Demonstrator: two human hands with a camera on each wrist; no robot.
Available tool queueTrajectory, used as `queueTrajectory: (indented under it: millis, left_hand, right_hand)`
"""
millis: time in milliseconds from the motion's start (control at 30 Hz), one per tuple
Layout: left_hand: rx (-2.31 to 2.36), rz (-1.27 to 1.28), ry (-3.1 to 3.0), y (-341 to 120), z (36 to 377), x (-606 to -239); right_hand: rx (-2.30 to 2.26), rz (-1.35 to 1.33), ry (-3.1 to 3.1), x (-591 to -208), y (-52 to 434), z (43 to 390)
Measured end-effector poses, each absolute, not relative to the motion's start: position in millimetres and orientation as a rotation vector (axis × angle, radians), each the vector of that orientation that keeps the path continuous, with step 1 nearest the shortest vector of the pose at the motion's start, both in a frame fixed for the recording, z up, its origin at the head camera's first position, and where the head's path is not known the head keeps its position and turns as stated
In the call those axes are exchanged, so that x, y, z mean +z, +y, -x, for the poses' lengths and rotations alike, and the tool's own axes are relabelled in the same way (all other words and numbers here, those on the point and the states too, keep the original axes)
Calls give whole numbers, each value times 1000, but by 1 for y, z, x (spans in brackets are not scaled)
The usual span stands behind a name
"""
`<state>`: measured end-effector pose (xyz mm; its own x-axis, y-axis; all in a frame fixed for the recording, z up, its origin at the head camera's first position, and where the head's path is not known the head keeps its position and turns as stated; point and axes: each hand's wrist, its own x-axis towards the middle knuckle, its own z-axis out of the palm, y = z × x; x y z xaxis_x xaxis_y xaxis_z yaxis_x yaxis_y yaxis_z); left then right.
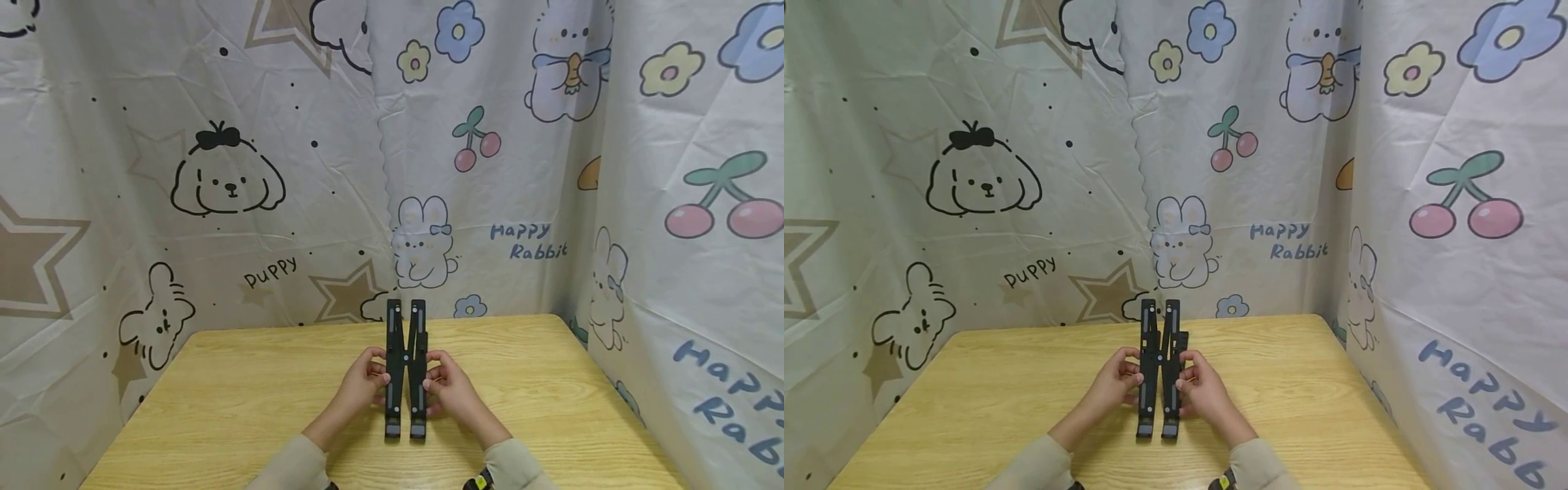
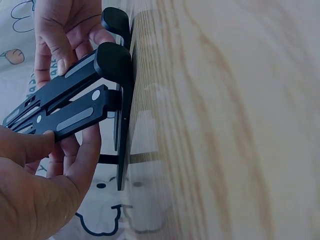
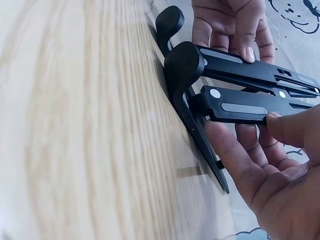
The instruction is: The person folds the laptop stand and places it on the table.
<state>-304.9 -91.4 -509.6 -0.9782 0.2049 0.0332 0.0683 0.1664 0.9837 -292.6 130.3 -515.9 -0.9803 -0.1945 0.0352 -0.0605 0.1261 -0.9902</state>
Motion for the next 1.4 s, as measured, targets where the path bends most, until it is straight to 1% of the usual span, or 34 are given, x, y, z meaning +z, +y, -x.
queueTrajectory:
  millis: [433,967,1067,1233,1400]
  left_hand:
    - [1925,-300,2301,-83,304,-507]
    - [1935,-306,2300,-84,304,-511]
    - [1929,-291,2320,-85,301,-511]
    - [1863,-337,2380,-88,292,-511]
    - [1851,-380,2293,-93,285,-510]
  right_hand:
    - [-1978,286,2262,-518,127,294]
    - [-1946,297,2252,-516,127,296]
    - [-1917,327,2276,-516,130,297]
    - [-1785,445,2402,-515,139,304]
    - [-1697,538,2480,-505,148,311]
